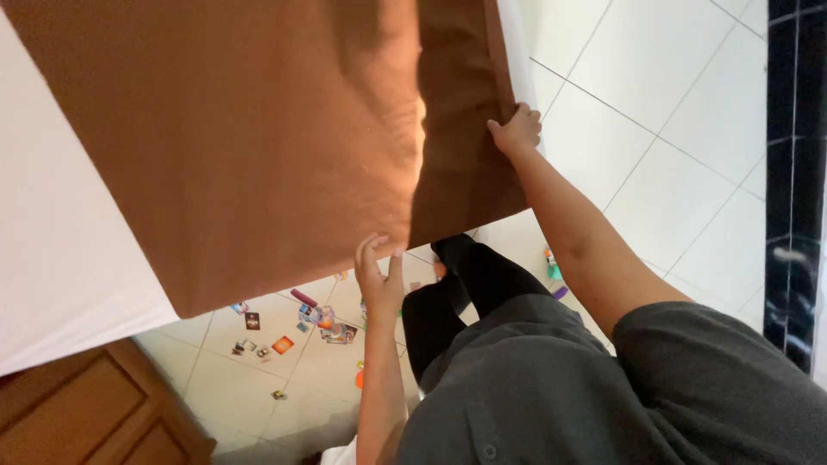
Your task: The person pulls a brown blanket off a bed and gathers it with the white sheet on the mattress. They then take a small whisk broom and sweep the bare mattress surface, moving around the bed to brush different areas.
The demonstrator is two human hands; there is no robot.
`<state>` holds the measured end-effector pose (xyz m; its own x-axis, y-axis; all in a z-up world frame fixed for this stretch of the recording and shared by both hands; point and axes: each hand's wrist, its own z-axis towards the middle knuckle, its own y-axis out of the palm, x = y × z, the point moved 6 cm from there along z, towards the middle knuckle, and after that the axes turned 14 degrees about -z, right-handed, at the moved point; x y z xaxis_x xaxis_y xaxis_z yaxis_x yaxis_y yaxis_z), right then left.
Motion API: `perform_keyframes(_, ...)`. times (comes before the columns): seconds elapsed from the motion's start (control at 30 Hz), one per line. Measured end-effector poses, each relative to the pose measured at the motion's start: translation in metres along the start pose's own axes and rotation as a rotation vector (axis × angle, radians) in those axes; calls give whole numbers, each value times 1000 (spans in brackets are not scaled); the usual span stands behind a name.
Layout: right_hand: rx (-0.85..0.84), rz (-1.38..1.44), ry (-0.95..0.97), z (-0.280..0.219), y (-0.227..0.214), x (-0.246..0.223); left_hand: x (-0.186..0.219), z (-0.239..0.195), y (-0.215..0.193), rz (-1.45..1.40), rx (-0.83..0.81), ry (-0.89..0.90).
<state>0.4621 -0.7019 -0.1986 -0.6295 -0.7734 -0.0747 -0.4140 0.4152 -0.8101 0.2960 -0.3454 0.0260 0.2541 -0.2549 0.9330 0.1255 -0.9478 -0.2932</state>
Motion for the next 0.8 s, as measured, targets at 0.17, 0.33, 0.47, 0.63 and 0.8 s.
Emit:
perform_keyframes(0.17,-25,-162,55,16,12,10,-11,-12,-17,-72,186,-21)
perform_keyframes(0.33,93,-176,-305,65,45,48,-13,-55,-7,-173,386,-52)
perform_keyframes(0.47,-247,139,-497,54,48,68,-1,-99,28,-281,447,-32)
perform_keyframes(0.63,-565,46,-447,17,65,107,-4,-167,80,-248,479,-27)
perform_keyframes(0.8,-815,296,-284,-32,83,143,-26,-236,137,-241,586,-149)
